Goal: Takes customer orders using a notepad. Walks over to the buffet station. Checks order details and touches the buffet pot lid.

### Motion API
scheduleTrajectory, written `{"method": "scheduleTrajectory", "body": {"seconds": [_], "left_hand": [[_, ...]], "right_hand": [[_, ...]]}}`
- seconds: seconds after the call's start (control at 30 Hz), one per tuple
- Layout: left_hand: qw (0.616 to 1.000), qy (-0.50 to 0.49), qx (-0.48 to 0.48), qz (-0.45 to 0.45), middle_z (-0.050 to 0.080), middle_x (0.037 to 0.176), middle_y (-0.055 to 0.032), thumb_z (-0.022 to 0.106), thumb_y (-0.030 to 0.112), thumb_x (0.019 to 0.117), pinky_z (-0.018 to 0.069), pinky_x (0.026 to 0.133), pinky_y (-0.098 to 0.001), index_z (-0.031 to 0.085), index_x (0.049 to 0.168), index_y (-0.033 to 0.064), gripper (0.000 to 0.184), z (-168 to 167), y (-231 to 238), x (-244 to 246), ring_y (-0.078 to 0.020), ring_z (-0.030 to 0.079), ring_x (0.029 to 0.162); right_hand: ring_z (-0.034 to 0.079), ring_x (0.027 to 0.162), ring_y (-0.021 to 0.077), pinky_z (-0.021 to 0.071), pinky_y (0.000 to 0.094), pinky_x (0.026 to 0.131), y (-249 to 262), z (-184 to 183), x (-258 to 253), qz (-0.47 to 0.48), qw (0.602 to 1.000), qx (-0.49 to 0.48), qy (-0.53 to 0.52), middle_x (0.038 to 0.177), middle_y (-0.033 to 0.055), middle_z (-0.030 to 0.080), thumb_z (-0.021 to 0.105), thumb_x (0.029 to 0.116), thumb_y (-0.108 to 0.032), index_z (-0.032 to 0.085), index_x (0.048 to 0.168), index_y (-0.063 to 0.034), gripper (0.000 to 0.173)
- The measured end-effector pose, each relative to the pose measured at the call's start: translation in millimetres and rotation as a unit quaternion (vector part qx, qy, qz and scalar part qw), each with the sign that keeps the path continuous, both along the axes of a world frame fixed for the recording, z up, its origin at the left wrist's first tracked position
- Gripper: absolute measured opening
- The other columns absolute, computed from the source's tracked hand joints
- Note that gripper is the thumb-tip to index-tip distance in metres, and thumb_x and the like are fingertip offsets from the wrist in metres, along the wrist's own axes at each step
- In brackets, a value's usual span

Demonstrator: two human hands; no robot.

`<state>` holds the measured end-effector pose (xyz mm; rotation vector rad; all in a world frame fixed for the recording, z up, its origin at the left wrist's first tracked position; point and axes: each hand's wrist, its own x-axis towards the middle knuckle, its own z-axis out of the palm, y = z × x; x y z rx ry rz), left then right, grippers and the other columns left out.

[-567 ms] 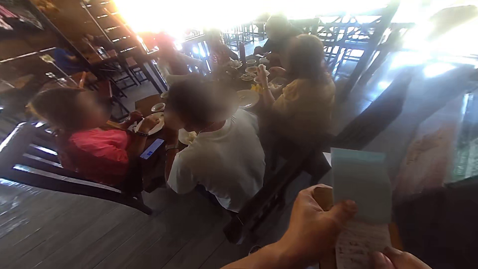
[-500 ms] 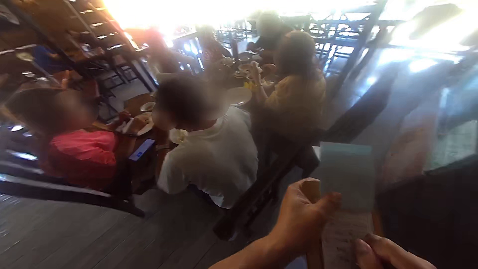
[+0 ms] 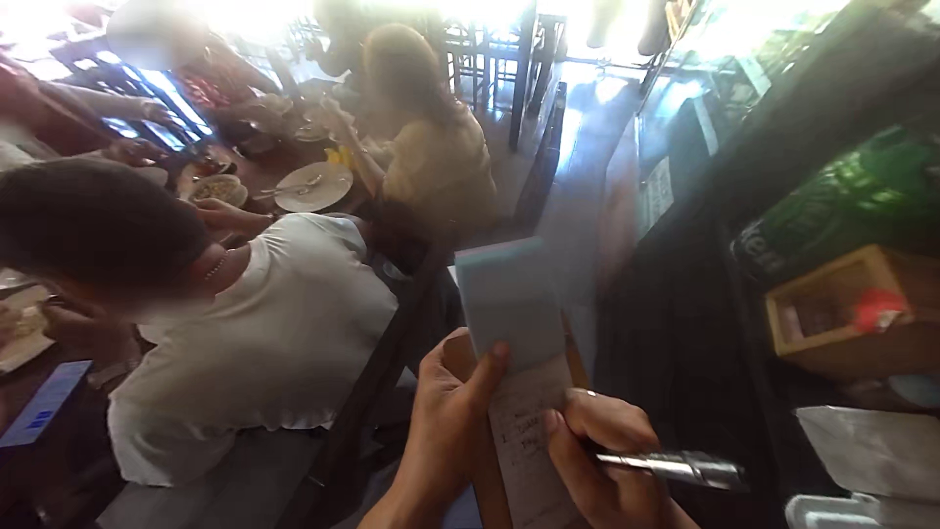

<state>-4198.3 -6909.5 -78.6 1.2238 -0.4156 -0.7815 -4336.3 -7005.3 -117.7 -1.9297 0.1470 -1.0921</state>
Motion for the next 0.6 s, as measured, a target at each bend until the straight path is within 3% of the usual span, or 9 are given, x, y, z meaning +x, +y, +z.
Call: {"method": "scheduleTrajectory", "body": {"seconds": [0.47,0.6], "left_hand": [[0.998,0.022,-0.052,-0.012,0.074,0.096,-0.0168,0.069,0.011,0.0963,0.0648,0.081,-0.0401,0.066,0.113,-0.0055,0.023,-3.7,-0.1,6.1,-0.0234,0.075,0.085],[0.999,0.019,-0.039,-0.008,0.074,0.096,-0.0167,0.073,0.015,0.0943,0.0648,0.081,-0.0410,0.067,0.112,-0.0044,0.027,-2.9,0.6,7.0,-0.0239,0.075,0.086]], "right_hand": [[0.053,0.056,0.0084,0.0424,0.0214,0.052,-1.3,7.1,-1.2,0.001,0.999,-0.013,0.048,0.057,0.0059,0.049,0.061,0.0968,-0.011,0.046,0.063,-0.0049,0.037],[0.052,0.056,0.0076,0.0419,0.0212,0.052,-3.2,7.6,-0.6,0.006,0.998,-0.010,0.056,0.057,0.0058,0.049,0.061,0.0969,-0.011,0.046,0.064,-0.0049,0.037]]}}
